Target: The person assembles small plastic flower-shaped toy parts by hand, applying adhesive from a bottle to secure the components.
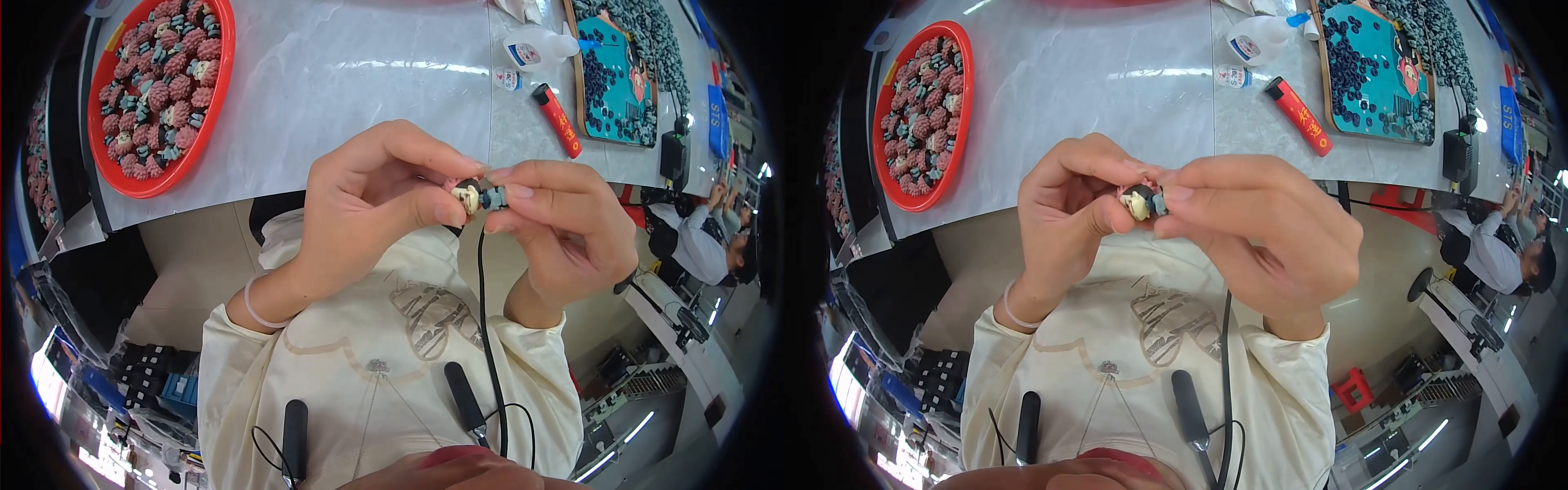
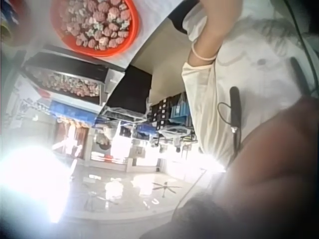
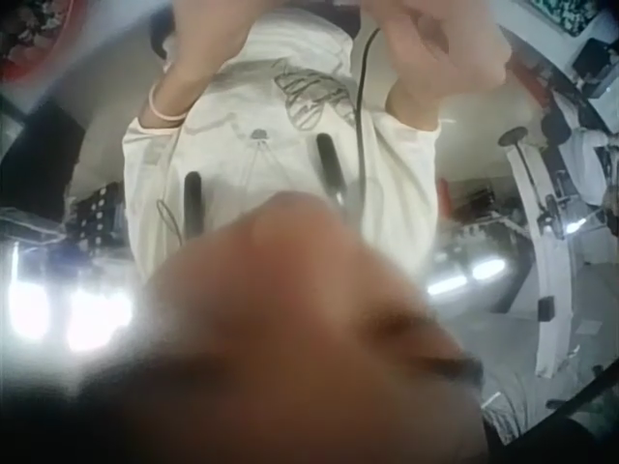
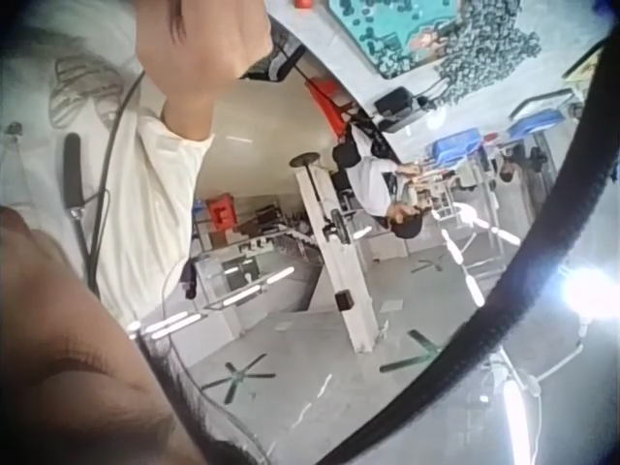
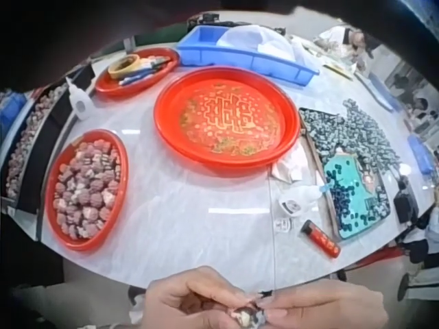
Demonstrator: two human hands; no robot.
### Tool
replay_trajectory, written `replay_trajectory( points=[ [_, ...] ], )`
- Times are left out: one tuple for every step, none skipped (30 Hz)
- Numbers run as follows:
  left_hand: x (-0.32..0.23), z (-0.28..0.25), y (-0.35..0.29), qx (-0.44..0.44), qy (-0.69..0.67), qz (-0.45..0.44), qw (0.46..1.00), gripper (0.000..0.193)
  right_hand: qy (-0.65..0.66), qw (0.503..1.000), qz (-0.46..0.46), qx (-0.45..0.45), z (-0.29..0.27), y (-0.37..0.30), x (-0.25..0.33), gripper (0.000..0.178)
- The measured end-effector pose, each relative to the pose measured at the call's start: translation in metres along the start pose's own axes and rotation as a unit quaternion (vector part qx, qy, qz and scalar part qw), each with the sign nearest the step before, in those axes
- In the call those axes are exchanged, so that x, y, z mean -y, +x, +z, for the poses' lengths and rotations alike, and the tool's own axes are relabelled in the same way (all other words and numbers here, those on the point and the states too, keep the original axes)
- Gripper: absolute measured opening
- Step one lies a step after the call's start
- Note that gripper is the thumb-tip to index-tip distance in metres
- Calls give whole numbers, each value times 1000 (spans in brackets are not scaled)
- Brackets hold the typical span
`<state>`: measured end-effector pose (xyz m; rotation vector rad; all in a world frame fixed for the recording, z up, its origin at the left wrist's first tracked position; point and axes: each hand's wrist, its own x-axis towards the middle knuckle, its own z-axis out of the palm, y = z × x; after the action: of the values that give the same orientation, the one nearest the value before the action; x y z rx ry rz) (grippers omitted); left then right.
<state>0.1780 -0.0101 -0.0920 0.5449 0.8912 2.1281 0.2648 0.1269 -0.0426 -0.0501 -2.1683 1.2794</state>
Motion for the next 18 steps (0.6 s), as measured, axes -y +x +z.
replay_trajectory(
  points=[
    [-1, 0, 0, 0, 0, 0, 1000, 22, 0, 1000, 0, 0, 0, 0, 0, 24],
    [-3, 1, -1, -7, 21, 1, 1000, 22, -15, 1000, -12, 9, -1, 1, 1, 24],
    [-5, 1, -1, -14, 43, 3, 999, 23, -30, 999, -25, 18, -2, 1, 1, 23],
    [-6, 2, -1, -15, 42, 3, 999, 23, -30, 999, -25, 19, -2, 2, 1, 23],
    [-9, 3, -1, -24, 49, -10, 998, 23, -45, 998, -40, 25, -2, 2, 1, 23],
    [-10, 4, -1, -33, 55, -22, 998, 24, -61, 996, -54, 31, -1, 3, 1, 23],
    [-9, 3, 0, -32, 55, -23, 998, 24, -61, 996, -54, 30, 0, 2, 0, 23],
    [-9, 2, 0, -31, 66, -19, 997, 24, -61, 996, -53, 24, 1, 2, 0, 23],
    [-9, 2, 1, -28, 76, -16, 997, 25, -61, 997, -52, 18, 2, 1, -1, 23],
    [-9, 1, 1, -29, 77, -15, 996, 25, -60, 997, -52, 18, 3, 1, 0, 23],
    [-7, 0, 0, -30, 83, -13, 996, 25, -68, 997, -38, 14, 4, 0, 1, 23],
    [-7, -1, 0, -32, 90, -11, 995, 26, -75, 997, -24, 10, 6, -1, 2, 23],
    [-7, -2, -1, -32, 92, -10, 995, 26, -73, 997, -26, 10, 8, -2, 0, 23],
    [-7, -2, 0, -40, 87, -17, 995, 27, -80, 996, -44, 3, 10, -4, -4, 21],
    [-8, -2, 0, -48, 83, -24, 995, 29, -87, 994, -62, -5, 12, -3, -6, 20],
    [-11, 0, 1, -49, 87, -21, 995, 29, -83, 994, -66, -5, 13, -2, -4, 20],
    [-14, 1, 3, -45, 46, -30, 997, 30, -78, 995, -61, 32, 14, 1, -2, 20],
    [-19, 2, 4, -41, 6, -39, 998, 31, -73, 993, -56, 70, 15, 3, -1, 22]
  ],
)
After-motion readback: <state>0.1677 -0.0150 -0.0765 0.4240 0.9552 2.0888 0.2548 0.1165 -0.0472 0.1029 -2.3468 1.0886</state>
